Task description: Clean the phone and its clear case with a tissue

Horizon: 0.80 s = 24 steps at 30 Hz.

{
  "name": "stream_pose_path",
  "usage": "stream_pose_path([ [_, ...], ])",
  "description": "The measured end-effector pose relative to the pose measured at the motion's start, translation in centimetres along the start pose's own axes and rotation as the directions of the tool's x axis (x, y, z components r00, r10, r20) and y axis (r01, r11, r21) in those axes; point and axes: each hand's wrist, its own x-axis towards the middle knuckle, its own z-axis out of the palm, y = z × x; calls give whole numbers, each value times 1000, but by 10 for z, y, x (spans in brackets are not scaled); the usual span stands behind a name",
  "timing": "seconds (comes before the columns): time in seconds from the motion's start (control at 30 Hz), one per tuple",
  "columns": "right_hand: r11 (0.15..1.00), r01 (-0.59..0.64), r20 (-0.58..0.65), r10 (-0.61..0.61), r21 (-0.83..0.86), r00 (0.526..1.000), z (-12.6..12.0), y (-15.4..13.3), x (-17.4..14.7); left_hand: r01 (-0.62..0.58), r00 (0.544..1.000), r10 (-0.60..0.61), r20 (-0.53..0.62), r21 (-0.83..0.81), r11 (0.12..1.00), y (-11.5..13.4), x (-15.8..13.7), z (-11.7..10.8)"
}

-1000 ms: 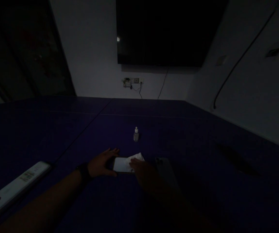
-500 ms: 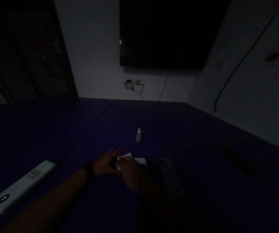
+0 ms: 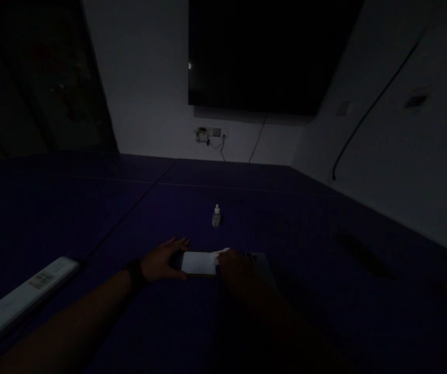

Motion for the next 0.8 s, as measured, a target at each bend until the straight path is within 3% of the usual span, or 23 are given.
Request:
stream_pose_path([
  [0.4, 999, 48, 5, -48, -11, 999, -1, -26, 17, -18, 1000, 18, 25, -4, 1000, -3, 1, 0],
  [0.67, 961, 258, -5, -258, 97, 966, 3, -57, 43, -11, 1000, 10, 27, 10, 1000, -2, 2, 1],
  [0.8, 931, 337, -11, -339, 142, 941, 3, -54, 47, -3, 999, 2, 33, 26, 1000, -2, 2, 1],
])
